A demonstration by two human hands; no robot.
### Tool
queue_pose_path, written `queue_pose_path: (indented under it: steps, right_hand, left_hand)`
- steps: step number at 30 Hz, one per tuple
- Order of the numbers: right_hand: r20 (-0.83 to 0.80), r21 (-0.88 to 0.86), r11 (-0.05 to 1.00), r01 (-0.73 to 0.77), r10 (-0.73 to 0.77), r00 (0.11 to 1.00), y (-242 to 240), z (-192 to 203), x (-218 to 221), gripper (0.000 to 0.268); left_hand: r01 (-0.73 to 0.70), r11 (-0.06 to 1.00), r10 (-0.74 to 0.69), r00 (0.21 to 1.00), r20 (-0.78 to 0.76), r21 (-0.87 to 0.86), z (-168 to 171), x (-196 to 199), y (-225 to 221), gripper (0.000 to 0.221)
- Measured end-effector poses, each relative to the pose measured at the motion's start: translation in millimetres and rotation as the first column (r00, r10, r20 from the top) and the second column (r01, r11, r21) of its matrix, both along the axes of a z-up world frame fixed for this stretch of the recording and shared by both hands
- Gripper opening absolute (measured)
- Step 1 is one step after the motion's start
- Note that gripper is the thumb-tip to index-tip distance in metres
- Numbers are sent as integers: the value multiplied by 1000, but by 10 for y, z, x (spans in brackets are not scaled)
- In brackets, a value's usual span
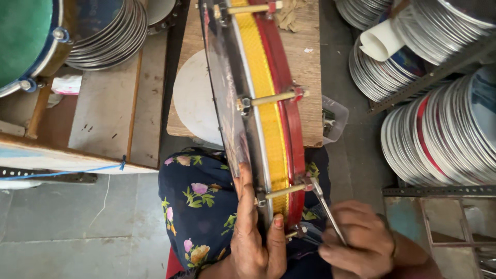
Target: The person assembles a drum by placing the drumhead on the frame and using a wrench to tighten the nuts on the tension rods.
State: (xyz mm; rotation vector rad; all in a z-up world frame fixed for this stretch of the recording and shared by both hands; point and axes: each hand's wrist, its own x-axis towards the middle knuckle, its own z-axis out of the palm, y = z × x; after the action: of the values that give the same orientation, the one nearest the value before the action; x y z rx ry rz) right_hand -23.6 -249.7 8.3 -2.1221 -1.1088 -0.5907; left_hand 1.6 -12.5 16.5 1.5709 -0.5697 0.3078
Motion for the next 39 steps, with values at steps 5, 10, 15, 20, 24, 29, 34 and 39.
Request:
queue_pose_path:
  steps: [5, 10, 15, 20, 24, 29, 34, 39]
  right_hand:
    - [121, 276, 920, 278, -320, 940, 379, 948, 88, 18]
    - [244, 350, 937, 5, -96, 965, 212, 1150, 905, 27]
    - [-325, 697, 634, 333, -135, 936, 428, 826, 1441, 23]
    - [-539, 389, 697, 602, -357, 763, 714, 56, 1399, 27]
    - [-363, 529, 656, 539, -399, 842, 728, -679, 585, 31]
    - [-223, 556, 801, 222, -113, 968, 257, -730, 0, 19]
    - [607, 509, 843, -176, -206, 768, 366, 8, 466, 23]
    - [287, 272, 954, 125, -204, 936, 291, 945, 330, 23]
  left_hand:
    - [33, 999, -33, 999, 40, 10, -69, 13, 40, 69]
    - [38, 999, -38, 998, 53, -1, -109, 30, 59, 68]
    - [43, 999, -44, 998, 37, 16, -181, -2, 64, 70]
    - [54, 998, -55, 998, -43, -15, -170, -27, 70, 74]
    - [71, 996, -69, 997, -34, 50, -52, 39, 108, 76]
    - [19, 998, -19, 1000, -10, 55, 82, 80, 53, 73]
    - [33, 996, -41, 995, 94, 84, 77, 90, 56, 70]
    - [14, 995, -19, 999, 45, 95, 22, 105, 60, 72]
